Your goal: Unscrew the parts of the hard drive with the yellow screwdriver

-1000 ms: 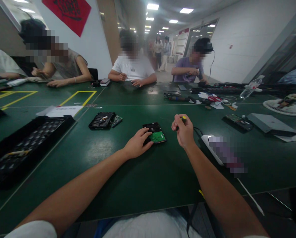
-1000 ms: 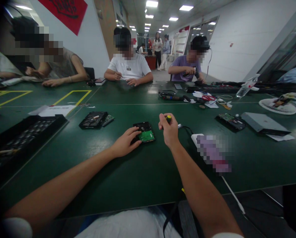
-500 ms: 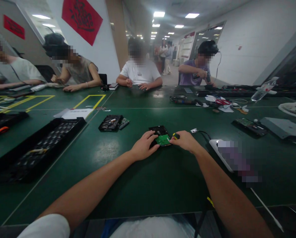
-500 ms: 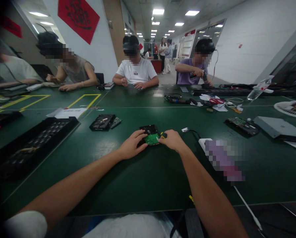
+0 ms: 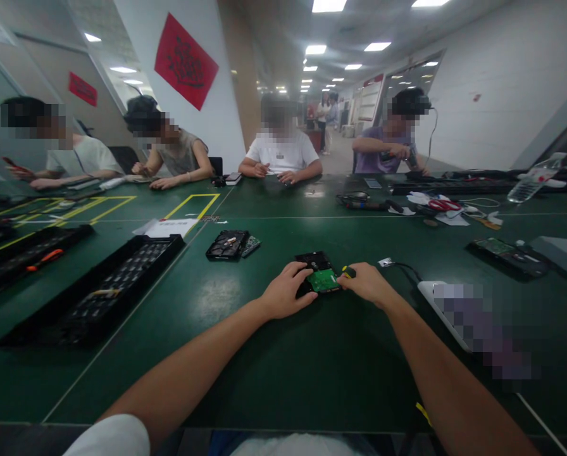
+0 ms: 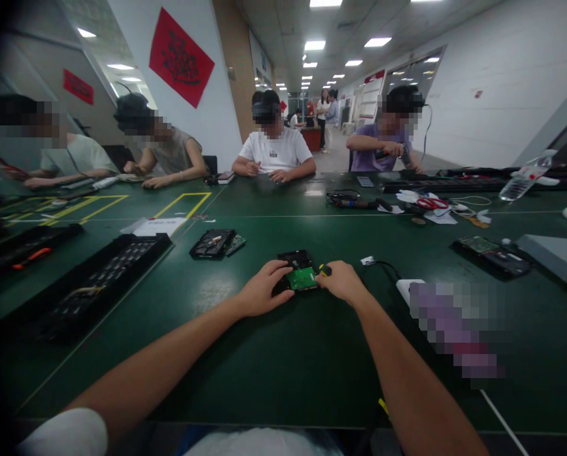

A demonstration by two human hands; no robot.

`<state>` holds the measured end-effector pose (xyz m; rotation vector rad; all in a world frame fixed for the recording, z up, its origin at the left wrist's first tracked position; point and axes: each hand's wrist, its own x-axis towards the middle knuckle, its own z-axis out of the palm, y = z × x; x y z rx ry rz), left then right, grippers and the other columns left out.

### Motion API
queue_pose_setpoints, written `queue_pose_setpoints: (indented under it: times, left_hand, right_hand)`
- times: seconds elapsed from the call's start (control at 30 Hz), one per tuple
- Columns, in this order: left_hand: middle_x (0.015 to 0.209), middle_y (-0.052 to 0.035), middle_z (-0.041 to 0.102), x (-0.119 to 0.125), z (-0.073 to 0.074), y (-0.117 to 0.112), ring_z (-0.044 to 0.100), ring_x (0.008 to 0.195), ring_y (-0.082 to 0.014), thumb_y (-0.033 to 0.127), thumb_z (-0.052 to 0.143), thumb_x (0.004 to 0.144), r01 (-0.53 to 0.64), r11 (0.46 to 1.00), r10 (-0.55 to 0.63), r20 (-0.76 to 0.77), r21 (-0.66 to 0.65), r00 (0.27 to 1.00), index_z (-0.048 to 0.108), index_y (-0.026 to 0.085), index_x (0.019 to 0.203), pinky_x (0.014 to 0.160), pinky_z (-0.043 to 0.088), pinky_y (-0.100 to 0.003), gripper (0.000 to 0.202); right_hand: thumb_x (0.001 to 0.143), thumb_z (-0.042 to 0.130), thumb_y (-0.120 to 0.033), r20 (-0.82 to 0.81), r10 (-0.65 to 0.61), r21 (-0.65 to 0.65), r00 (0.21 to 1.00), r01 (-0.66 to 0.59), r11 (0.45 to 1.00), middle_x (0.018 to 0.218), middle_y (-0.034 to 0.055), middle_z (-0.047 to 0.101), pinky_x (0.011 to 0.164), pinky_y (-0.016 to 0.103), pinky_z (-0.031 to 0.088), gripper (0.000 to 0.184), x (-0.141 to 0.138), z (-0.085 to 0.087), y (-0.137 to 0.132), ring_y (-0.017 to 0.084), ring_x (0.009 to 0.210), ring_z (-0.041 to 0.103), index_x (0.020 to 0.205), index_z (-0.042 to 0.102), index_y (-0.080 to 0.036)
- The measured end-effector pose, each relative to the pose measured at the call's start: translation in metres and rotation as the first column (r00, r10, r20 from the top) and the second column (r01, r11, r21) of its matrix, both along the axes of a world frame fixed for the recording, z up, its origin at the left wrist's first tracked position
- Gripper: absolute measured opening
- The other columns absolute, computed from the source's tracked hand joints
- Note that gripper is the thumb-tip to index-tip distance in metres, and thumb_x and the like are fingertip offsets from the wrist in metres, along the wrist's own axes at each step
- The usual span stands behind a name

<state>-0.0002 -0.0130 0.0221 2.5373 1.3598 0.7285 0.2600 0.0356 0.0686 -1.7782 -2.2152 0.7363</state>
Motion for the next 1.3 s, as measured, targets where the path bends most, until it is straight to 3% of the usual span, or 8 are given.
queue_pose_setpoints:
  times: [0.2,0.4,0.7,0.8,0.93,1.17,1.23,1.3]
  left_hand:
    - [0.149,-0.0173,0.049,-0.005,0.007,-0.007,0.043,0.141,-0.0319,0.059,0.060,0.090,0.000,1.000,-0.001,-0.025,-0.015,1.000,0.049,0.016,0.149,0.118,0.042,-0.049,0.073]
    - [0.148,-0.0157,0.053,-0.010,0.025,-0.016,0.047,0.138,-0.0309,0.059,0.063,0.087,-0.025,0.997,0.018,-0.108,-0.067,0.994,0.047,0.016,0.150,0.117,0.042,-0.046,0.078]
    - [0.141,-0.0155,0.058,-0.019,0.039,-0.054,0.052,0.129,-0.0329,0.057,0.061,0.086,-0.258,0.964,0.234,-0.247,-0.069,0.940,0.047,0.015,0.150,0.112,0.045,-0.046,0.078]
    - [0.142,-0.0158,0.057,-0.032,0.036,-0.073,0.051,0.131,-0.0339,0.058,0.060,0.085,-0.398,0.916,0.372,-0.259,-0.055,0.892,0.046,0.017,0.151,0.111,0.045,-0.047,0.079]
    - [0.145,-0.0167,0.056,-0.050,0.029,-0.098,0.048,0.134,-0.0344,0.059,0.060,0.086,-0.573,0.819,0.543,-0.281,-0.029,0.791,0.046,0.015,0.151,0.112,0.044,-0.047,0.079]
    - [0.137,-0.0231,0.060,-0.057,0.015,-0.140,0.055,0.126,-0.0359,0.052,0.046,0.099,-0.836,0.528,0.820,-0.347,0.149,0.456,0.049,0.008,0.146,0.099,0.049,-0.046,0.064]
    - [0.129,-0.0238,0.064,-0.059,0.017,-0.152,0.058,0.121,-0.0373,0.055,0.048,0.097,-0.847,0.507,0.826,-0.368,0.156,0.427,0.050,0.008,0.146,0.094,0.051,-0.047,0.068]
    - [0.120,-0.0235,0.069,-0.066,0.022,-0.162,0.061,0.112,-0.0383,0.062,0.050,0.094,-0.830,0.547,0.792,-0.391,0.112,0.469,0.054,0.010,0.143,0.091,0.051,-0.049,0.072]
  right_hand:
    - [0.089,0.066,-0.041,-0.033,-0.013,-0.021,0.999,0.012,1.000,0.082,0.0047,0.074,0.062,0.026,0.039,0.027,-0.003,0.008,-0.006,0.018,0.077,0.065,0.079,0.074,-0.018]
    - [0.093,0.062,-0.045,-0.020,-0.038,0.011,0.999,0.038,0.999,0.085,0.0049,0.074,0.065,0.027,0.040,0.031,0.000,0.005,-0.002,0.019,0.080,0.066,0.081,0.073,-0.019]
    - [0.099,0.056,-0.042,0.185,-0.080,0.115,0.979,0.060,0.992,0.100,0.0110,0.073,0.069,0.030,0.044,0.027,0.006,-0.021,0.019,0.025,0.092,0.069,0.098,0.069,-0.018]
    - [0.101,0.051,-0.041,0.178,-0.094,0.029,0.980,0.091,0.995,0.103,0.0110,0.073,0.067,0.030,0.046,0.028,0.004,-0.024,0.020,0.025,0.090,0.070,0.110,0.066,-0.019]
    - [0.101,0.050,-0.043,0.198,-0.090,0.042,0.976,0.084,0.996,0.106,0.0136,0.072,0.070,0.032,0.049,0.035,0.002,-0.024,0.020,0.027,0.093,0.070,0.120,0.064,-0.017]
    - [0.101,0.048,-0.043,0.204,-0.077,0.044,0.976,0.070,0.997,0.107,0.0146,0.073,0.072,0.034,0.051,0.040,0.000,-0.028,0.021,0.028,0.094,0.071,0.127,0.062,-0.016]
    - [0.101,0.048,-0.044,0.206,-0.075,0.054,0.976,0.066,0.996,0.106,0.0150,0.073,0.072,0.035,0.051,0.040,0.000,-0.029,0.021,0.029,0.093,0.071,0.127,0.062,-0.016]
    - [0.100,0.048,-0.044,0.211,-0.073,0.066,0.975,0.060,0.996,0.105,0.0159,0.073,0.072,0.036,0.051,0.040,-0.001,-0.029,0.021,0.030,0.094,0.071,0.124,0.063,-0.016]
